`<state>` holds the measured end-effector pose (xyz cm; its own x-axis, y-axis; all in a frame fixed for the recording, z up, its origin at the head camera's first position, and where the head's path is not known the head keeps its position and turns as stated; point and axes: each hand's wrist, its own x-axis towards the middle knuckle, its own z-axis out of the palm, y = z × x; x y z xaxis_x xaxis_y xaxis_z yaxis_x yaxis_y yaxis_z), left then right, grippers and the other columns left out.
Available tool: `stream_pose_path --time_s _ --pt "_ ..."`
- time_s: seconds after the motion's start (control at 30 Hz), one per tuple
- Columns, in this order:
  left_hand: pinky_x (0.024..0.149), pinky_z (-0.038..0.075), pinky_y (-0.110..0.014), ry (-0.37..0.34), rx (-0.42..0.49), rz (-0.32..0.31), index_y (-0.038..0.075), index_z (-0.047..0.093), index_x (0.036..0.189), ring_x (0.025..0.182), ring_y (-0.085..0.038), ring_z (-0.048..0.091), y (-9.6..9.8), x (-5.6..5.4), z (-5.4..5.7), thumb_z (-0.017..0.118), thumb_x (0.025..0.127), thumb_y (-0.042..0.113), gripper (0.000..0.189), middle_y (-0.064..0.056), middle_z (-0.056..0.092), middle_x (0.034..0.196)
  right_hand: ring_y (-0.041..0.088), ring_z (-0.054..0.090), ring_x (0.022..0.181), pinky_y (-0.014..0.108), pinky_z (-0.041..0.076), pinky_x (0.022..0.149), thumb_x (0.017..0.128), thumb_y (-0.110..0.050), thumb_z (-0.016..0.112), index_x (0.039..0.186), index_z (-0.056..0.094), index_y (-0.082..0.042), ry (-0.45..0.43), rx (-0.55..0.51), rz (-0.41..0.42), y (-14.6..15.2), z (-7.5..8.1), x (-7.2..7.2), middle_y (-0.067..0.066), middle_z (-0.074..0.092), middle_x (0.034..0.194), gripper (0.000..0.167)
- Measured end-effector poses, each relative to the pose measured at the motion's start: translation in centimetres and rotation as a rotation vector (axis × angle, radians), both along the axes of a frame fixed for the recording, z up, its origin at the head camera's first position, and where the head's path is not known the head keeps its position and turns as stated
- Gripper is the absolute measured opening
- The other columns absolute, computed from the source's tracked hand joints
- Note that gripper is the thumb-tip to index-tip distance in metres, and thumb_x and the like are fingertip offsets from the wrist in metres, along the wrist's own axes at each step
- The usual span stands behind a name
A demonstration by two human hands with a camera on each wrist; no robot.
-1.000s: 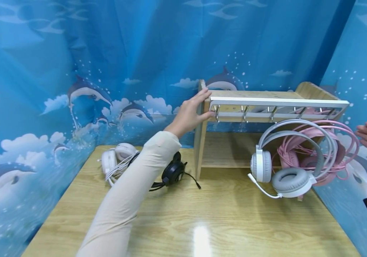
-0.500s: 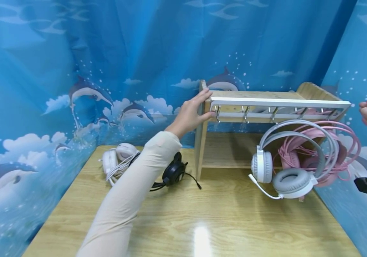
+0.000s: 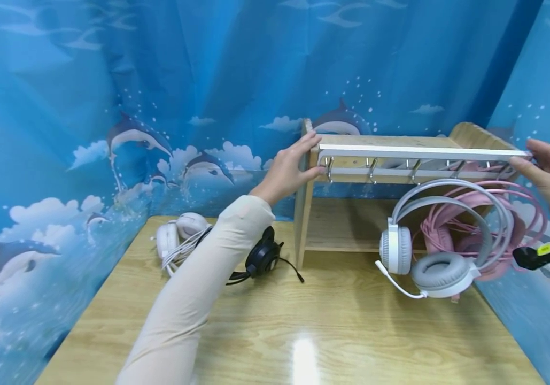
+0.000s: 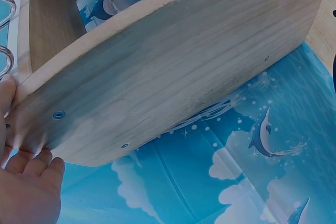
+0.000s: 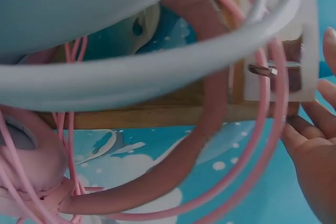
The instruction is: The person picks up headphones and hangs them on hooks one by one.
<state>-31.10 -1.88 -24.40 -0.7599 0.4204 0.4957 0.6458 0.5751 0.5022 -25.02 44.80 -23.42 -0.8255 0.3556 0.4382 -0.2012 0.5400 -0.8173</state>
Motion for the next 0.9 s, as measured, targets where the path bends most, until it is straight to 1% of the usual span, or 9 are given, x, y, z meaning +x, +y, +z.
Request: stream_pose_path --time_s 0.03,0.07,0.13,0.23,0.4,0.6,0.8,0.9 --pt "0.114 0.030 -0.034 -0.002 -0.001 -0.001 0.023 0.034 0.150 0.142 -0.016 0.029 0.0 0.0 0.0 0.067 0.088 0.036 0.071 0.010 0.021 0.158 -0.009 0.052 0.090 0.001 0.043 0.074 0.092 -0.023 0.065 0.143 0.046 -0.015 -0.028 0.036 0.003 -0.5 0.2 0.2 -0.024 0.059 0.101 0.055" --pt "0.114 0.030 -0.033 -0.003 -0.001 -0.002 0.023 0.034 0.150 0.142 -0.016 0.030 0.0 0.0 0.0 0.067 0.088 0.036 0.071 0.010 0.020 0.158 -0.009 0.050 0.084 0.001 0.043 0.068 0.092 -0.023 0.065 0.144 0.045 -0.013 -0.042 0.057 0.008 -0.9 0.3 0.2 -0.026 0.056 0.094 0.056" --pt "0.114 0.030 -0.033 -0.003 -0.003 -0.001 0.023 0.034 0.150 0.142 -0.016 0.030 0.0 0.0 0.0 0.067 0.088 0.037 0.071 0.010 0.021 0.158 -0.008 0.048 0.074 0.000 0.041 0.059 0.091 -0.021 0.065 0.144 0.045 -0.011 -0.050 0.084 0.013 -1.5 0.4 0.2 -0.027 0.053 0.085 0.057" --pt "0.114 0.030 -0.034 -0.005 -0.001 0.002 0.023 0.034 0.150 0.142 -0.016 0.029 0.0 0.0 0.0 0.067 0.088 0.037 0.071 0.010 0.021 0.158 -0.006 0.047 0.070 0.002 0.041 0.055 0.091 -0.020 0.065 0.142 0.048 -0.014 -0.037 0.117 0.015 -1.7 0.2 0.1 -0.024 0.052 0.083 0.055" --pt "0.114 0.029 -0.034 -0.002 0.001 0.004 0.023 0.035 0.150 0.142 -0.015 0.028 0.1 -0.1 0.0 0.068 0.088 0.037 0.072 0.010 0.022 0.158 -0.007 0.048 0.067 0.003 0.041 0.053 0.090 -0.018 0.066 0.141 0.051 -0.018 0.008 0.127 0.020 -1.3 -0.3 -0.2 -0.021 0.052 0.081 0.052" --pt "0.114 0.029 -0.034 -0.010 -0.005 -0.003 0.023 0.033 0.150 0.142 -0.015 0.028 0.3 -0.1 0.0 0.067 0.088 0.038 0.072 0.011 0.019 0.158 -0.009 0.048 0.067 0.004 0.041 0.051 0.090 -0.021 0.066 0.141 0.050 -0.021 -0.013 0.112 -0.003 -0.8 -0.5 -0.2 -0.023 0.052 0.081 0.054" --pt "0.114 0.030 -0.034 0.005 0.009 -0.013 0.022 0.033 0.151 0.141 -0.016 0.030 0.2 -0.1 -0.2 0.066 0.089 0.036 0.071 0.010 0.019 0.159 -0.011 0.050 0.067 0.003 0.041 0.052 0.090 -0.021 0.067 0.141 0.051 -0.021 -0.003 0.096 -0.008 -0.9 -0.5 -0.3 -0.026 0.053 0.081 0.053" --pt "0.113 0.031 -0.035 0.005 0.013 -0.014 0.021 0.031 0.151 0.141 -0.018 0.032 0.0 0.0 -0.3 0.066 0.090 0.035 0.071 0.009 0.018 0.159 -0.012 0.051 0.067 0.002 0.042 0.054 0.090 -0.018 0.067 0.140 0.052 -0.018 0.021 0.101 0.002 -1.1 -0.6 -0.5 -0.025 0.054 0.081 0.052"
